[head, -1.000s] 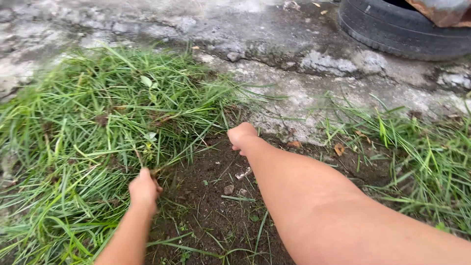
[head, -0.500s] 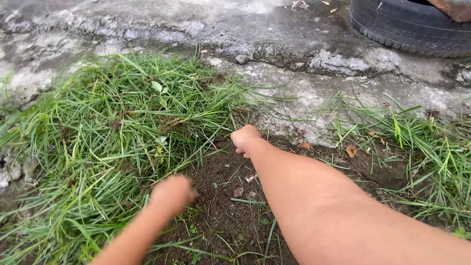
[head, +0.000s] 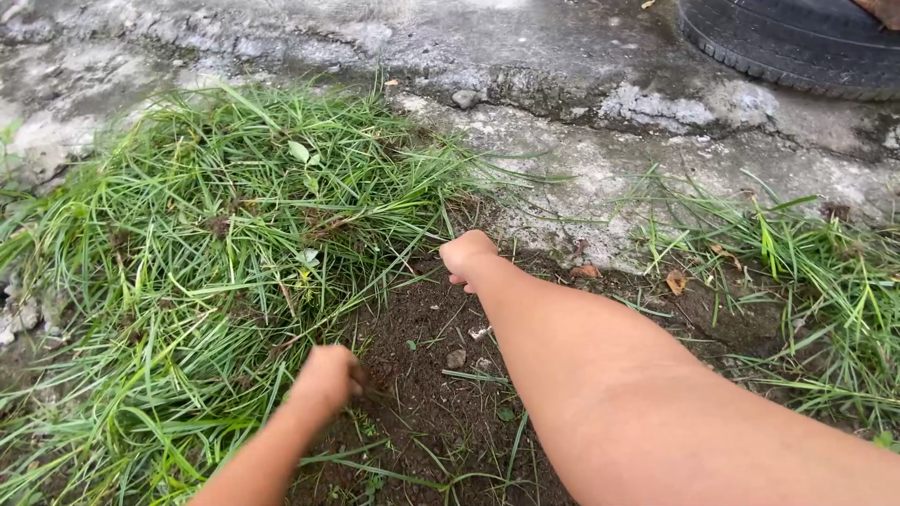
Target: Pulling weeds from the ground by hand.
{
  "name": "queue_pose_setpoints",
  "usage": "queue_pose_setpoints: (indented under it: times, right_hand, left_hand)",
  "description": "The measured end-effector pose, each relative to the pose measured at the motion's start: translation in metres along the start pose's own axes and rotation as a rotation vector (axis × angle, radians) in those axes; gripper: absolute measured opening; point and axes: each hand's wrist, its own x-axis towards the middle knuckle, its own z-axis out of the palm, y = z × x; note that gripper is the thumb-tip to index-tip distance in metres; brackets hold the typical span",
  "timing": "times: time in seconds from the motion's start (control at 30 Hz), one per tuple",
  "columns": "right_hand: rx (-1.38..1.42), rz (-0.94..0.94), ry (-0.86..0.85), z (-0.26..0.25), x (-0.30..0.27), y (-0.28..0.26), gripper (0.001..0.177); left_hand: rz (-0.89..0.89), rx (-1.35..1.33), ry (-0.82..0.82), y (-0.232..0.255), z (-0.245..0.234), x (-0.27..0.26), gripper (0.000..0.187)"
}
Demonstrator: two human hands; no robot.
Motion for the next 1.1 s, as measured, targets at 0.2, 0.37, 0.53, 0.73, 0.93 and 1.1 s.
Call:
queue_pose_setpoints:
  times: [0.2, 0.37, 0.53, 0.73, 0.93, 1.1]
  right_hand:
    - [0.019, -0.019, -0.013, 0.003, 0.005, 0.001, 0.032]
    - [-0.003, -0.019, -0.001, 0.010, -0.001, -0.006, 0.031]
    - [-0.008, -0.026, -0.020, 0.002, -0.002, -0.001, 0.030]
    - [0.033, -0.011, 0.009, -0.003, -0.004, 0.004, 0.027]
    - [-0.005, -0.009, 0.022, -0.003, -0.003, 0.004, 0.028]
    - [0.021, -0.033, 0.009, 0.000, 0.006, 0.002, 0.028]
  left_hand:
    - [-0.097, 0.029, 0.525, -0.023, -0.083, -0.010, 0.023]
    - [-0.159, 0.226, 0.255, 0.018, -0.050, -0.044, 0.032]
    - [-0.105, 0.432, 0.090, -0.036, 0.052, -0.028, 0.028]
    - [-0.161, 0.424, 0.072, -0.086, 0.033, 0.010, 0.020]
    - [-0.215, 0.142, 0.345, -0.081, -0.089, -0.016, 0.023]
    - [-0.143, 0.244, 0.457, -0.033, -0.094, -0.034, 0.023]
